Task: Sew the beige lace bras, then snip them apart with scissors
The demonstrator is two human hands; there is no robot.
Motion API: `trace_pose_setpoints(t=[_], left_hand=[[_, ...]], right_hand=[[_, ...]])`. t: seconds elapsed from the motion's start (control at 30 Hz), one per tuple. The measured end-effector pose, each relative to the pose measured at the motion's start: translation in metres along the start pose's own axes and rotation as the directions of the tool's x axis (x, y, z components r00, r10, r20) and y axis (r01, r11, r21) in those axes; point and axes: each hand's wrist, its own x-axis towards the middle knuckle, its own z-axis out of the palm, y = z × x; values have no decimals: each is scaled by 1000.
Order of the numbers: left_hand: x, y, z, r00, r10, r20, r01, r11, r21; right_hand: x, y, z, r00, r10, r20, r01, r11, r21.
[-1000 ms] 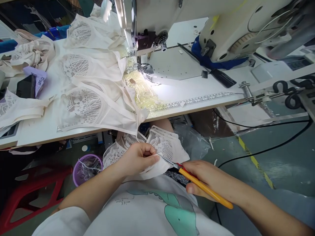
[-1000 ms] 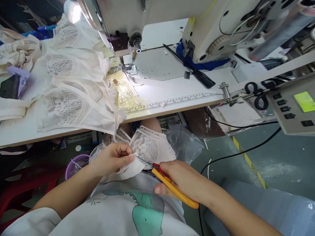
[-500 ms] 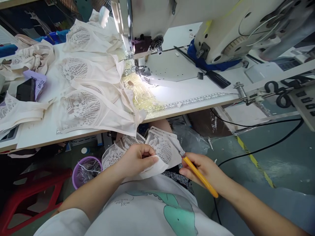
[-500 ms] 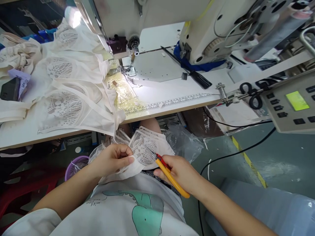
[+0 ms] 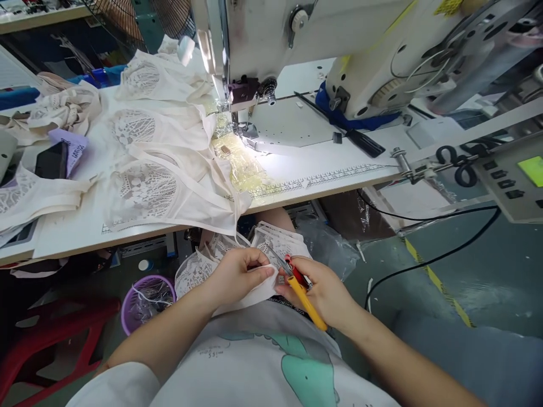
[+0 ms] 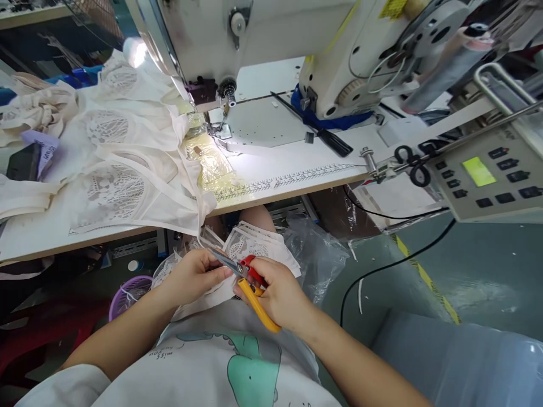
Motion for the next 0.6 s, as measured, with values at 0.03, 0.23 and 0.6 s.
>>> trace_pose_setpoints(t=[0.03, 0.23, 0.6], left_hand=[[0, 0, 0, 1000, 5, -3, -5, 1000, -6], [4, -8, 2, 996, 62, -72, -62, 998, -3], [-30, -78, -9, 897, 384, -218, -71, 614, 786]], right_hand=[[1, 1, 1, 1000, 11, 4, -11, 1000, 5], [6, -2, 10, 996, 91, 3, -91, 996, 20], [2, -19, -28, 971, 44, -233, 1, 982, 190]])
